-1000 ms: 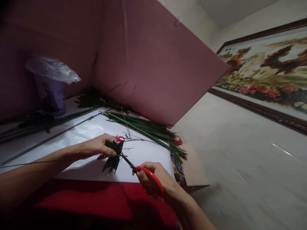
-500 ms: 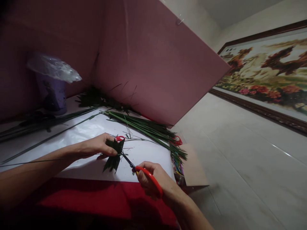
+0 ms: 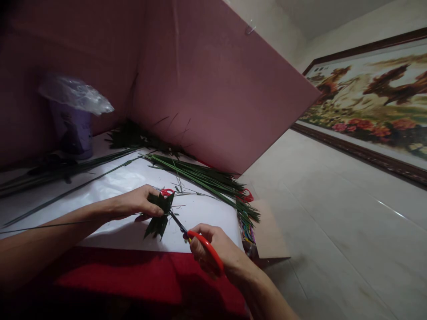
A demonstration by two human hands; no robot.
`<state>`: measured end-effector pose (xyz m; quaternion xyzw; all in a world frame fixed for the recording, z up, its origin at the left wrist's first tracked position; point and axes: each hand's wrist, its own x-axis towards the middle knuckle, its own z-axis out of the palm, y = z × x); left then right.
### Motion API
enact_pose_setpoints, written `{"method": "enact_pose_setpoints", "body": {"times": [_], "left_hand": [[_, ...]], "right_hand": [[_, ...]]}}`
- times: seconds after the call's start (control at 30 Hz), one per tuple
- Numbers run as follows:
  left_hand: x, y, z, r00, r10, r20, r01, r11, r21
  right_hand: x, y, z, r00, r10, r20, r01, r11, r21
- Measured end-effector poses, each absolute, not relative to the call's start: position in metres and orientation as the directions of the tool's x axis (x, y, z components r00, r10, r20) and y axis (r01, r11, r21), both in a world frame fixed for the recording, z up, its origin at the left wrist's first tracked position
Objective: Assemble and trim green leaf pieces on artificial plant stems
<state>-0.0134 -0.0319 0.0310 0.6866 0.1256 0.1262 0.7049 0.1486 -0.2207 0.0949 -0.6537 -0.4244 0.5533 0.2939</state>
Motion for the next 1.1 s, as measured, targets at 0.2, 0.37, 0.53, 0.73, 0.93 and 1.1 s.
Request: {"method": "enact_pose_setpoints", "body": {"times": [0.2, 0.37, 0.53, 0.73, 0.93, 1.1], "left_hand": [[-0.014, -0.032, 0.032, 0.936, 0.353, 0.004, -0.014, 0.026, 1.0], [-0.015, -0.033, 0.034, 0.933, 0.361, -0.012, 0.005, 0.019, 1.0], [-0.014, -0.032, 0.031, 0.932, 0.364, -0.011, 0.009, 0.006, 1.0], [-0.014, -0.032, 0.03, 0.931, 0.364, -0.015, 0.017, -0.004, 1.0], [-0.015, -0.034, 0.033, 0.932, 0.362, -0.034, 0.04, -0.011, 0.999], [-0.015, -0.033, 0.031, 0.937, 0.349, -0.032, 0.036, -0.004, 0.999]], "right_hand": [[0.147, -0.221, 0.094, 0.047, 0.867, -0.496, 0.23, -0.493, -0.839], [0.141, -0.22, 0.096, 0.017, 0.887, -0.461, 0.239, -0.451, -0.86], [0.136, -0.218, 0.1, 0.038, 0.903, -0.427, 0.258, -0.422, -0.869], [0.136, -0.219, 0.1, 0.054, 0.906, -0.421, 0.249, -0.42, -0.873], [0.143, -0.222, 0.089, 0.076, 0.886, -0.458, 0.235, -0.462, -0.855], [0.143, -0.22, 0.085, 0.121, 0.875, -0.47, 0.221, -0.485, -0.846]]}}
